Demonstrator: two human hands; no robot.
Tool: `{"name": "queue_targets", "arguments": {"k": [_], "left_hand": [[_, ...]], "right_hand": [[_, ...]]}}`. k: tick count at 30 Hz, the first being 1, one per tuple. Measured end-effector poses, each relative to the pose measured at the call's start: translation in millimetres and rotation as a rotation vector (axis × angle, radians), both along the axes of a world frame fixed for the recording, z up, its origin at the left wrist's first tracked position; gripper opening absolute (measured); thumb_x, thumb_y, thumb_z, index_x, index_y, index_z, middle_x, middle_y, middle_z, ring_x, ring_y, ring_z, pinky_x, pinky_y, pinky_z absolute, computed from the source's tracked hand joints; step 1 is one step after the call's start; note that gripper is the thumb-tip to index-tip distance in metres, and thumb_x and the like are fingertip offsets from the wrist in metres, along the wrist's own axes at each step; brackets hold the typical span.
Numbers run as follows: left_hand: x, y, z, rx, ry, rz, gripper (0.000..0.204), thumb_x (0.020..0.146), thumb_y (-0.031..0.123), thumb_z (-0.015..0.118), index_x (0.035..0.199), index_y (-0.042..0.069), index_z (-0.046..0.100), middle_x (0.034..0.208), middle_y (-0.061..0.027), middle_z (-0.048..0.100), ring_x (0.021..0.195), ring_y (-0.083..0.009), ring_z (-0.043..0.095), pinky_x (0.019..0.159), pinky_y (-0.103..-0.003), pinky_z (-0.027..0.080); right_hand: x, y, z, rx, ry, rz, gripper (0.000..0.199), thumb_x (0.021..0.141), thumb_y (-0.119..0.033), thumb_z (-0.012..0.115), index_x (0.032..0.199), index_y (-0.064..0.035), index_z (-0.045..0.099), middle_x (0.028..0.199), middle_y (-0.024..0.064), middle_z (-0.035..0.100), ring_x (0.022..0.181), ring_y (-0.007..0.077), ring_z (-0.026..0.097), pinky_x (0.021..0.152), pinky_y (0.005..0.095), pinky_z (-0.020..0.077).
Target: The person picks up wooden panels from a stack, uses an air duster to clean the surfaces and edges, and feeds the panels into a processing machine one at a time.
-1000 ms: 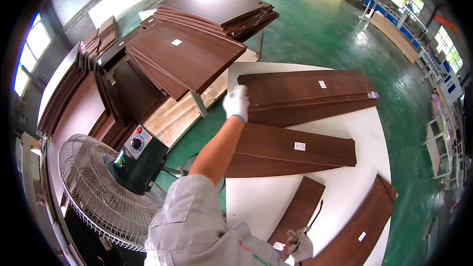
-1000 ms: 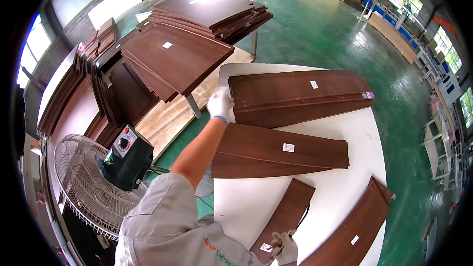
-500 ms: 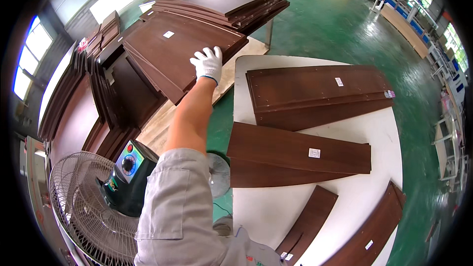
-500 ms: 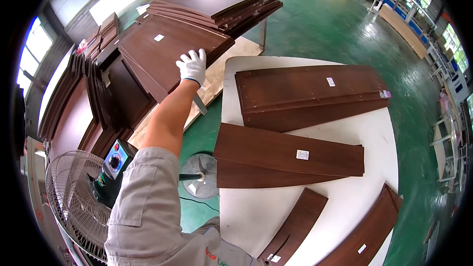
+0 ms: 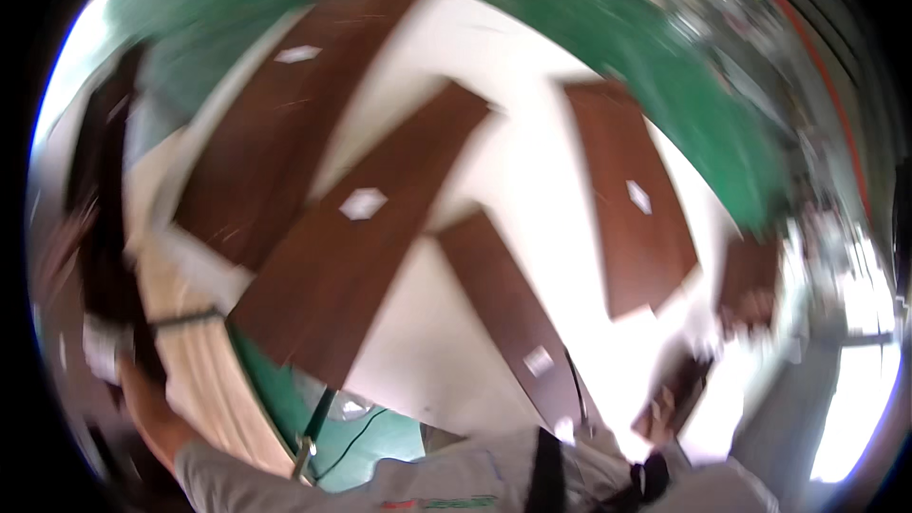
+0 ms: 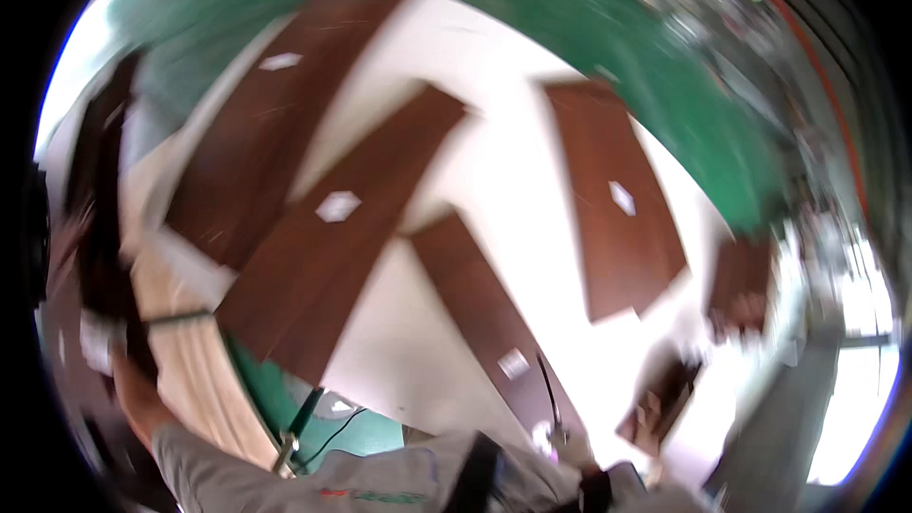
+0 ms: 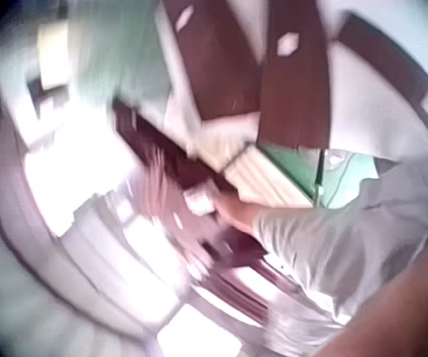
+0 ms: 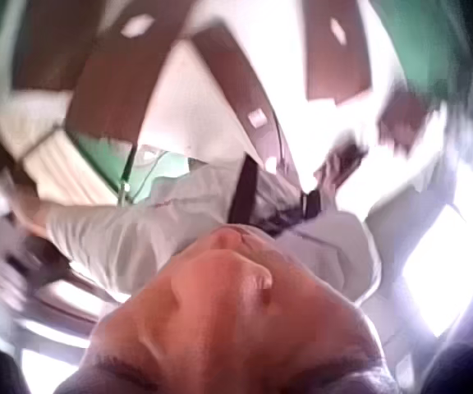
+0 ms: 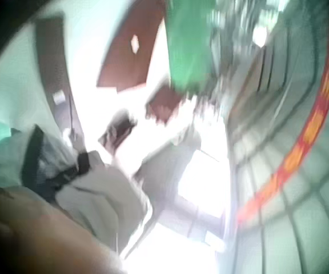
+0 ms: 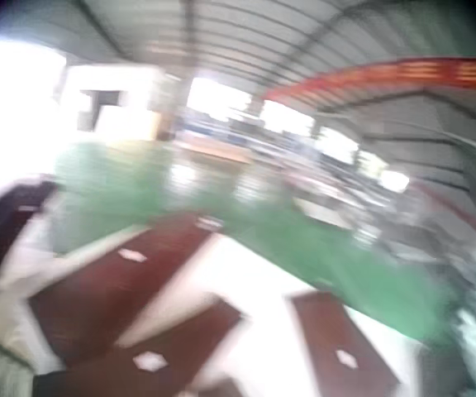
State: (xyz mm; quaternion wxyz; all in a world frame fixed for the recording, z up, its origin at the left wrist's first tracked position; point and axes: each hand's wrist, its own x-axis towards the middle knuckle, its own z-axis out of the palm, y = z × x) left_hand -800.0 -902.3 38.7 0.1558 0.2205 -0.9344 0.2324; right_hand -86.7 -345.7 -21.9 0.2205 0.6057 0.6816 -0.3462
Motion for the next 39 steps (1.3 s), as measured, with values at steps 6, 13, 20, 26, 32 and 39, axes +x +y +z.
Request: {"name": "queue_targets", "arguments": {"k": [6, 13, 20, 26, 32, 39], "left_hand": [[-20, 107, -140, 0.138, -0.108, -0.253, 0.062, 0.090, 0.054, 0.063, 0.135, 0.012, 0.061, 0.123, -0.0188, 0.066, 0.117, -0.0336, 0.062, 0.101, -0.044, 0.050], [292, 588, -208, 1.492, -0.524, -1.364, 0.027, 0.092, 0.020, 0.068, 0.112, 0.002, 0.068, 0.112, -0.0182, 0.068, 0.104, -0.0362, 0.065, 0.093, -0.043, 0.052], [581, 767, -289, 1.997, -1.531, -0.255, 0.074, 0.095, 0.060, 0.059, 0.145, 0.007, 0.048, 0.139, -0.0108, 0.057, 0.115, -0.0256, 0.060, 0.094, -0.042, 0.051], [574, 759, -234, 1.949, -1.305, -0.249, 0.056, 0.094, 0.036, 0.071, 0.133, 0.001, 0.051, 0.120, -0.0102, 0.062, 0.102, -0.0242, 0.063, 0.076, -0.041, 0.056], [630, 644, -111, 1.980, -1.655, -0.114, 0.040, 0.099, 0.024, 0.064, 0.133, 0.006, 0.055, 0.116, -0.0101, 0.064, 0.104, -0.0240, 0.065, 0.083, -0.041, 0.057], [583, 590, -144, 2.139, -1.544, -0.397, 0.046, 0.090, 0.036, 0.062, 0.121, 0.002, 0.064, 0.118, -0.0150, 0.067, 0.109, -0.0309, 0.063, 0.095, -0.046, 0.052]], "right_hand": [[83, 10, 5, 0.198, 0.371, -0.857, 0.029, 0.098, -0.031, 0.062, 0.089, -0.0032, 0.059, 0.061, 0.0026, 0.056, 0.048, 0.0130, 0.053, 0.043, 0.0309, 0.0433], [139, 54, 27, 0.040, 0.280, -0.916, 0.041, 0.095, -0.041, 0.063, 0.084, -0.0015, 0.061, 0.058, 0.0031, 0.053, 0.047, 0.0138, 0.051, 0.042, 0.0320, 0.0423], [167, 97, -13, -0.162, 0.419, -0.903, 0.041, 0.097, -0.042, 0.059, 0.090, -0.0009, 0.059, 0.064, 0.0045, 0.057, 0.051, 0.0139, 0.053, 0.045, 0.0322, 0.0459], [172, 134, -57, -0.492, 0.873, -1.019, 0.045, 0.102, -0.046, 0.056, 0.103, -0.0012, 0.059, 0.083, 0.0102, 0.066, 0.071, 0.0215, 0.069, 0.065, 0.0365, 0.0597], [146, 140, -17, -0.390, 1.342, -1.167, 0.036, 0.102, -0.042, 0.058, 0.105, -0.0069, 0.063, 0.098, 0.0053, 0.064, 0.092, 0.0181, 0.062, 0.080, 0.0360, 0.0520], [170, 25, 67, 0.133, 1.005, -1.080, 0.032, 0.088, -0.029, 0.078, 0.105, -0.0022, 0.074, 0.088, 0.0013, 0.069, 0.080, 0.0123, 0.061, 0.073, 0.0313, 0.0518]]}}
